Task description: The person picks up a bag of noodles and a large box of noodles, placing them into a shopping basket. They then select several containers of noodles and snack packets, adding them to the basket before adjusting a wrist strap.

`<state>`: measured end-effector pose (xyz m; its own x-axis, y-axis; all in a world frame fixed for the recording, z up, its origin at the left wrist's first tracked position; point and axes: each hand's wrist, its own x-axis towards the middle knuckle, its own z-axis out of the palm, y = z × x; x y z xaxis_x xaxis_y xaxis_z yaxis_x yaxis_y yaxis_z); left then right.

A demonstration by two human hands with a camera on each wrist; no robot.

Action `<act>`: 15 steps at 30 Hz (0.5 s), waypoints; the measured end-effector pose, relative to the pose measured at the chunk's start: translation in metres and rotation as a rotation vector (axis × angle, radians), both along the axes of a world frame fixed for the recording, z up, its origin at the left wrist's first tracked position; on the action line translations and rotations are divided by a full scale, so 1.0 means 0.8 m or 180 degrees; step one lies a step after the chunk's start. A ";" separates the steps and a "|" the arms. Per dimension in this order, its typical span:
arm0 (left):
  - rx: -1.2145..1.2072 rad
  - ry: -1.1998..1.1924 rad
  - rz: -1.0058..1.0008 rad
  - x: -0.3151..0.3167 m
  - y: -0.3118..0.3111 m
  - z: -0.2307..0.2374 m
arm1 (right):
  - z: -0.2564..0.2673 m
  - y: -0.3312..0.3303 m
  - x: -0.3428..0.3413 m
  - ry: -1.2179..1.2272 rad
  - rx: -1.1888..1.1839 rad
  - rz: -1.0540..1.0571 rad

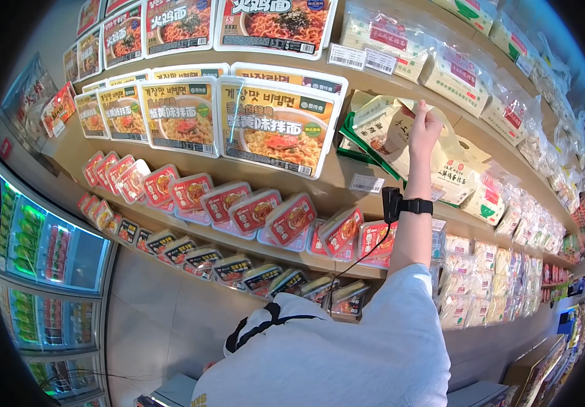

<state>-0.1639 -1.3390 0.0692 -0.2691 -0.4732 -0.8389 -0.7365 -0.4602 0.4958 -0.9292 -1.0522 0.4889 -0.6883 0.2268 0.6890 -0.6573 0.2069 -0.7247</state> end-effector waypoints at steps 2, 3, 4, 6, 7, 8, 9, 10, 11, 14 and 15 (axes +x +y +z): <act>-0.0020 -0.0062 -0.0013 0.011 0.005 0.001 | 0.007 -0.010 0.016 -0.0082 0.0531 -0.0345; -0.0052 -0.0101 -0.0038 0.014 0.008 0.001 | 0.004 -0.010 0.013 -0.0094 0.0543 -0.0333; -0.0043 -0.0112 -0.0028 0.015 0.011 0.003 | -0.001 -0.008 0.009 -0.0119 0.0669 -0.0354; -0.0362 -0.0368 -0.0264 0.017 0.018 0.007 | -0.016 -0.002 -0.003 -0.0151 0.0802 -0.0355; -0.0359 -0.0373 -0.0250 0.024 0.021 -0.004 | -0.027 0.004 -0.011 -0.0103 0.0894 -0.0426; -0.0593 -0.0259 -0.0448 0.039 0.024 -0.028 | -0.035 0.007 -0.017 -0.0054 0.0984 -0.0500; -0.0829 -0.0143 -0.0649 0.046 0.025 -0.041 | -0.040 0.006 -0.022 -0.0055 0.0982 -0.0493; -0.0834 -0.0145 -0.0649 0.042 0.026 -0.040 | -0.042 0.005 -0.023 -0.0089 0.1016 -0.0392; -0.0855 -0.0113 -0.0715 0.038 0.027 -0.038 | -0.045 0.007 -0.024 -0.0133 0.1050 -0.0301; -0.1310 0.0689 -0.0947 0.067 0.022 -0.070 | -0.046 -0.001 -0.020 -0.0330 0.1414 -0.0234; -0.1738 0.1489 -0.1063 0.050 0.013 -0.088 | -0.048 -0.004 -0.021 -0.0346 0.1413 -0.0252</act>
<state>-0.1239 -1.3287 -0.0008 -0.7367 -0.6174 -0.2760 -0.4520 0.1460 0.8800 -0.9460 -1.0552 0.4504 -0.7545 -0.0190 0.6560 -0.5519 0.5593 -0.6185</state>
